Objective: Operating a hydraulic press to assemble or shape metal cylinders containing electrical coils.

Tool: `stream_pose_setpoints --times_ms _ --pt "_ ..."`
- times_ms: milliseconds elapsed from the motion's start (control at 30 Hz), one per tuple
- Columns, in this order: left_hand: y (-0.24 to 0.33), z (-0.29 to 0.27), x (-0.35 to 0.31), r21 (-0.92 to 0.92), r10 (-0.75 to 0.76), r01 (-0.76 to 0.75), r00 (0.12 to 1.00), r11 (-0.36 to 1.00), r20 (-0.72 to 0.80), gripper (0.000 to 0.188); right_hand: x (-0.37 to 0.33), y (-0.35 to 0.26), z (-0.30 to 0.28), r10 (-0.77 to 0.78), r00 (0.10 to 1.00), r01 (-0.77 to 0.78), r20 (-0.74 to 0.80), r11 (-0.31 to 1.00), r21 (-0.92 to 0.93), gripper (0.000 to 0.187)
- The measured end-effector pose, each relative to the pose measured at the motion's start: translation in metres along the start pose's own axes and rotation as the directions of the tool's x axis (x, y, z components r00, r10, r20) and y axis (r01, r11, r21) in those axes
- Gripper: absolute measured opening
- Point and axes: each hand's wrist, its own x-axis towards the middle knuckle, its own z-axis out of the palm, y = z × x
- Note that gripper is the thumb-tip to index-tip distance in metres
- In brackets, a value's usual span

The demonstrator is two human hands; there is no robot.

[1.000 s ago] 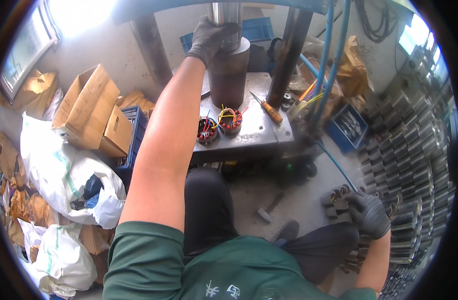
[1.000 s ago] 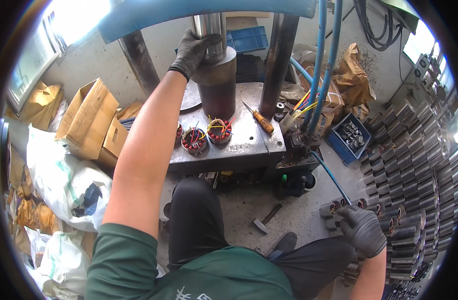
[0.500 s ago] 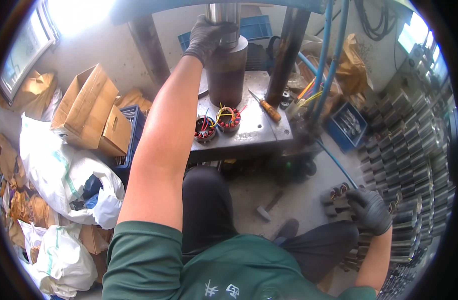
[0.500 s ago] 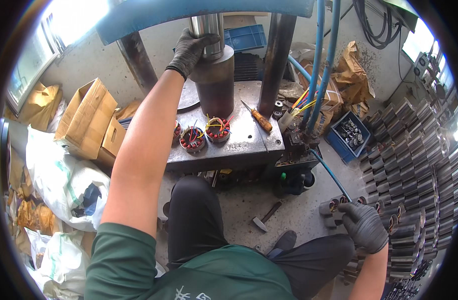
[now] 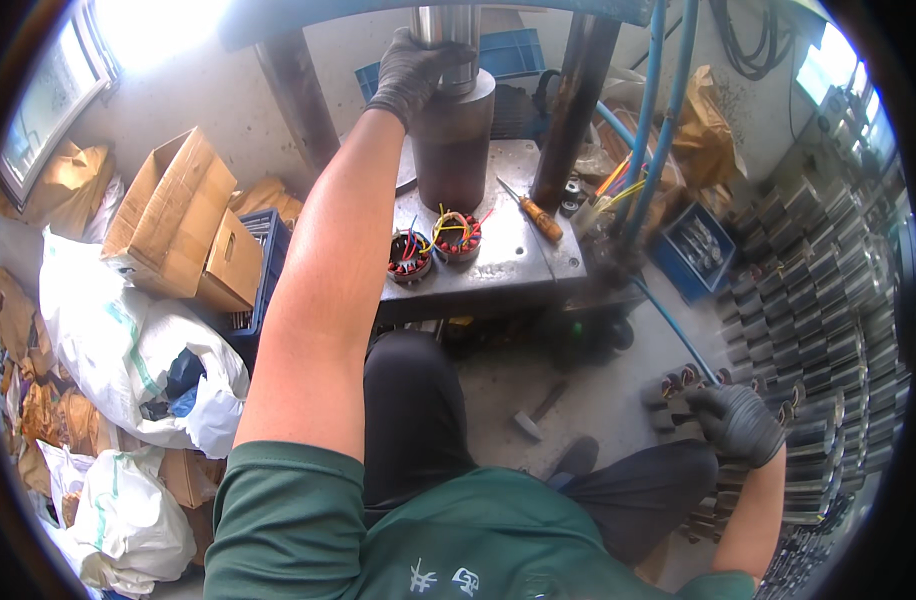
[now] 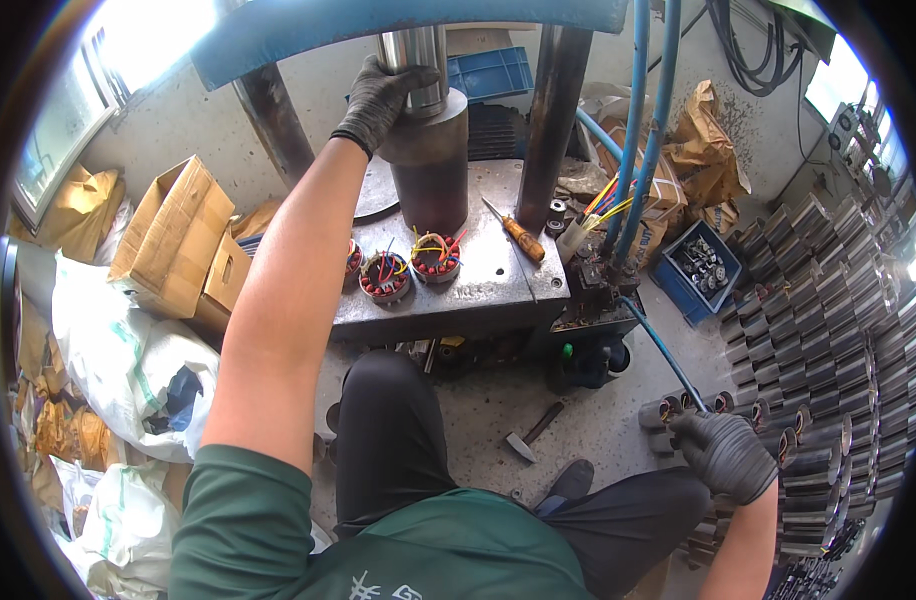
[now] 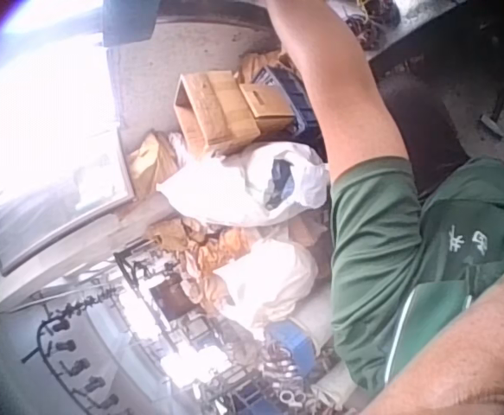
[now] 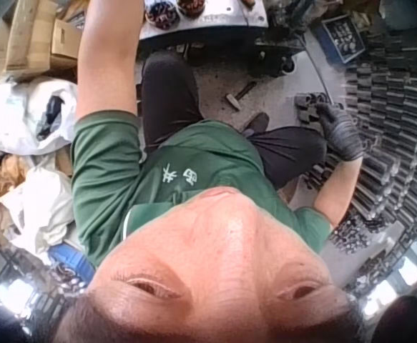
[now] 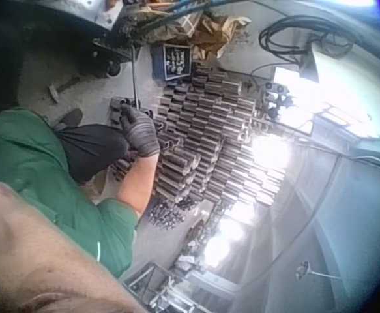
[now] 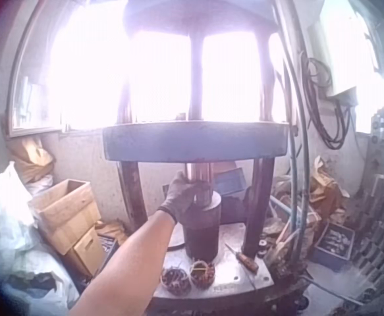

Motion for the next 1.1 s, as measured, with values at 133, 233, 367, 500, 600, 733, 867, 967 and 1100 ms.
stream_pose_setpoints --times_ms 133,233,367,500,600,733,867,967,1100 --pt "0.000 0.000 -0.001 -0.012 0.016 -0.016 1.000 1.000 0.002 0.054 0.001 -0.001 0.000 0.174 0.968 -0.149 -0.181 0.978 0.146 0.026" --pt "-0.002 0.000 0.000 -0.035 0.034 -0.033 0.999 0.999 0.012 0.049 0.002 -0.002 -0.001 -0.037 0.999 0.037 0.037 0.999 -0.007 0.025" --pt "-0.004 0.001 0.002 0.001 0.059 -0.059 0.998 0.998 0.012 0.046 0.001 -0.004 -0.002 0.139 0.990 -0.140 0.014 0.990 0.011 0.024" --pt "-0.004 0.002 0.000 -0.023 0.050 -0.051 0.998 0.998 -0.027 0.044 0.002 -0.004 -0.002 0.100 0.994 -0.099 0.047 0.995 -0.029 0.027" --pt "-0.003 0.000 0.001 0.008 0.042 -0.042 0.999 0.999 0.014 0.047 0.004 -0.003 -0.004 0.052 0.996 -0.050 0.077 0.998 -0.025 0.028" --pt "-0.005 -0.001 0.004 -0.026 0.026 -0.025 0.998 0.999 0.057 0.055 0.003 -0.007 -0.003 0.243 0.970 -0.243 0.014 0.966 0.091 0.028" --pt "-0.009 0.003 0.006 0.043 0.001 0.001 0.999 0.999 -0.053 0.059 0.005 -0.008 -0.005 0.129 0.986 -0.124 0.108 0.991 -0.051 0.026" --pt "-0.008 0.001 0.006 0.012 0.021 -0.021 1.000 1.000 0.011 0.063 0.005 -0.010 -0.005 0.262 0.964 -0.251 -0.052 0.954 0.162 0.024" --pt "-0.007 0.000 0.005 -0.002 0.030 -0.030 0.999 1.000 0.028 0.064 0.005 -0.015 -0.002 0.241 0.929 -0.203 -0.279 0.966 0.158 0.021"
